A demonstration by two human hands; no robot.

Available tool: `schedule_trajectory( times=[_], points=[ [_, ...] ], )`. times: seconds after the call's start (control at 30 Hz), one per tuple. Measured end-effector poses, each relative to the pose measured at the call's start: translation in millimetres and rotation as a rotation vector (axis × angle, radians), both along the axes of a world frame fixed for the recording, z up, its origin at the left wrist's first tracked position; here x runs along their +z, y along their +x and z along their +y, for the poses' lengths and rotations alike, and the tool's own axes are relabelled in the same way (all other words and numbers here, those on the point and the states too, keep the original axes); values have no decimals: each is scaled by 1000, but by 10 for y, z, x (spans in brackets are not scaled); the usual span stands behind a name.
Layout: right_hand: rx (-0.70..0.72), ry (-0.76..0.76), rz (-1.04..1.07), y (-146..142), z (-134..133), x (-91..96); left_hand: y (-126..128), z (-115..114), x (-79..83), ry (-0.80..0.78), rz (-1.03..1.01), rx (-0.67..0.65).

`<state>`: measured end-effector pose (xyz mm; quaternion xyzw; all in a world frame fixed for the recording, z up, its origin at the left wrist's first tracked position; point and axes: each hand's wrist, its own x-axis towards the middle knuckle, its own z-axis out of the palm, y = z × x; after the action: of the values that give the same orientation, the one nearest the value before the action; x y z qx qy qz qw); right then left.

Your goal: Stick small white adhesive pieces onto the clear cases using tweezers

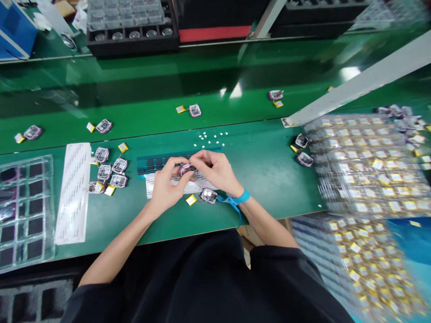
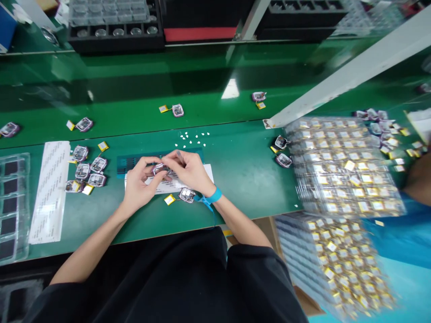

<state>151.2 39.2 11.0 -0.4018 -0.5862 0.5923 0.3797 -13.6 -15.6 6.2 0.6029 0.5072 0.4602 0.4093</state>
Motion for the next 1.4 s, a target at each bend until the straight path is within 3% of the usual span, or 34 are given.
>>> schedule_trajectory(
  times=[0.1,0.2,0.27,0.37,0.5,0.8,1.07,1.27,1.4],
  points=[
    [-58,71,-19,199,8,126,51,-30,10,43,58,-46],
    [-326,235,-139,505,-60,105,81,-42,-50,78,204,-144],
    [-503,204,-202,724,-134,-11,81,-26,-123,69,289,-190],
    [-444,16,-170,1013,-261,-216,66,19,-217,55,380,-196],
    [-392,-25,-200,1236,-445,-340,53,61,-247,45,379,-189],
    [-368,18,-247,1308,-579,-355,77,98,-247,24,370,-120],
    [-133,30,-240,1473,-515,-292,100,116,-243,34,381,-109],
    [-322,19,-59,1537,-523,-408,98,92,-242,61,343,-107],
    [-462,54,-6,1296,-529,-353,87,36,-146,56,167,-73]
  ],
)
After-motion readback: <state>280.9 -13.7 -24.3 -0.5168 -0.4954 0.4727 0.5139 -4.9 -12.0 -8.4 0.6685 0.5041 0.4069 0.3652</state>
